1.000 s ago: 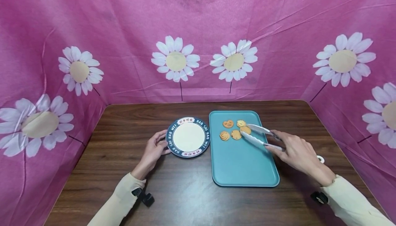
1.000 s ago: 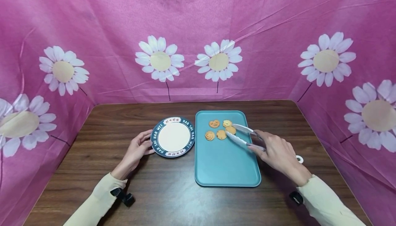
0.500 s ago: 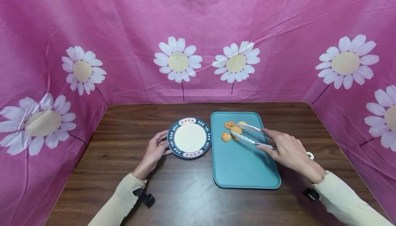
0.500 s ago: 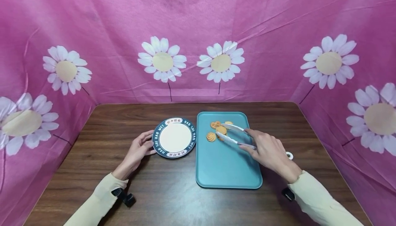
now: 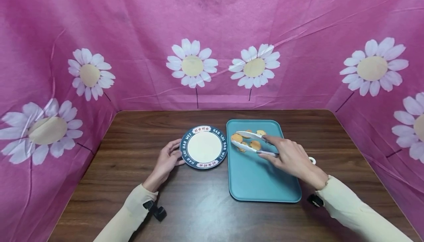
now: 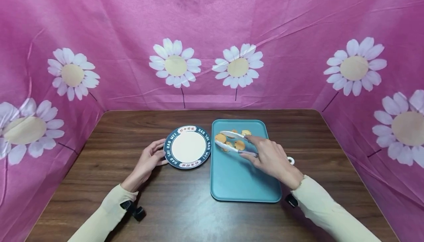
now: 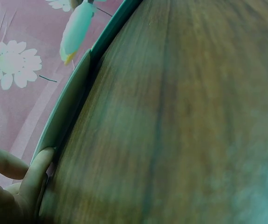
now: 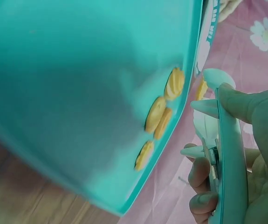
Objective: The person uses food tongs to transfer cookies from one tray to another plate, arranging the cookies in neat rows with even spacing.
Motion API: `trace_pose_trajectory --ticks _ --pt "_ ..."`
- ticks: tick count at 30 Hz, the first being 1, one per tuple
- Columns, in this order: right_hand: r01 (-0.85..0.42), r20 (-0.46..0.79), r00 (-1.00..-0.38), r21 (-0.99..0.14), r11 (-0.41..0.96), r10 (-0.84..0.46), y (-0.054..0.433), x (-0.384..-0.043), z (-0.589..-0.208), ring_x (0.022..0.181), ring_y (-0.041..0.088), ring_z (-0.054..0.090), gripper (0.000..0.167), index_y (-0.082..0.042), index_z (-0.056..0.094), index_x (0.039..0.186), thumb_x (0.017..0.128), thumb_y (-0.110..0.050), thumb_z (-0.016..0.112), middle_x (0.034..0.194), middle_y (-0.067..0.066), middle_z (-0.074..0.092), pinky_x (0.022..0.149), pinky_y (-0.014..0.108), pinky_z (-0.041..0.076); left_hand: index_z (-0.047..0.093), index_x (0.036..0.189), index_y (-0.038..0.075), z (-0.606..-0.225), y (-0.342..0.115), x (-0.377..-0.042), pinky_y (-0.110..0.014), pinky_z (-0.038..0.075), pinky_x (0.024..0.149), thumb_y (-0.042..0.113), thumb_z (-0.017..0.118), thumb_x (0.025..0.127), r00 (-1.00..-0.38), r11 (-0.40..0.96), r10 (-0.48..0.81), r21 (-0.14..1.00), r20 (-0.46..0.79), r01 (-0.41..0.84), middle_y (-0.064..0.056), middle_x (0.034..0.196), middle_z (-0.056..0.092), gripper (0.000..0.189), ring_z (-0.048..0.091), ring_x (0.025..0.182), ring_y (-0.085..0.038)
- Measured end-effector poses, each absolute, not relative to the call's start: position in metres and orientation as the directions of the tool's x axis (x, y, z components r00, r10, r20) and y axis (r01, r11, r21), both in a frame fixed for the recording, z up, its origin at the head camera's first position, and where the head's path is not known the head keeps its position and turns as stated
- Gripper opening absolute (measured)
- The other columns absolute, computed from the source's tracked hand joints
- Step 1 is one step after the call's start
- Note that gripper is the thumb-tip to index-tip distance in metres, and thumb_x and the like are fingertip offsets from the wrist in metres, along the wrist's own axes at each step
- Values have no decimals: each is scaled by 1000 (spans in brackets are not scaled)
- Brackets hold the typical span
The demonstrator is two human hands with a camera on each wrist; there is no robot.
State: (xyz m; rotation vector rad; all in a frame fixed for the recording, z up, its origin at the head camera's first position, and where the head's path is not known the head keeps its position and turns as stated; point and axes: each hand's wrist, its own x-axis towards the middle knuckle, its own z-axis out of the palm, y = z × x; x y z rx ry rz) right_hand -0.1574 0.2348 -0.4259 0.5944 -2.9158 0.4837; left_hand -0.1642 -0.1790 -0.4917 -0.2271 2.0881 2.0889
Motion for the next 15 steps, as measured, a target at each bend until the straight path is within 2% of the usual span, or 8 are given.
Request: trace_pose_trajectory --ticks 3,9,15 --pt "-418 189 -907 -279 865 -377 226 -161 -429 74 19 65 66 -14 65 141 90 -54 77 123 12 76 46 30 48 41 155 -1 -491 -179 -165 -22 67 78 -11 45 99 -972 -3 19 972 -234 -234 -27 155 45 57 63 108 -16" --pt "-435 152 -900 -299 849 -408 210 -166 -435 64 11 49 67 -15 64 142 89 -52 78 106 10 77 43 22 37 41 155 -1 -491 -178 -165 -23 67 78 -10 45 99 -973 10 14 973 -230 -230 -27 155 45 57 63 111 -20" --pt "-458 142 -889 -315 831 -436 197 -168 -440 64 11 49 66 -15 64 141 89 -51 79 99 7 76 45 22 37 40 156 -1 -492 -177 -165 -24 67 78 -9 45 99 -973 26 9 973 -232 -231 -27 156 45 57 63 115 -24"
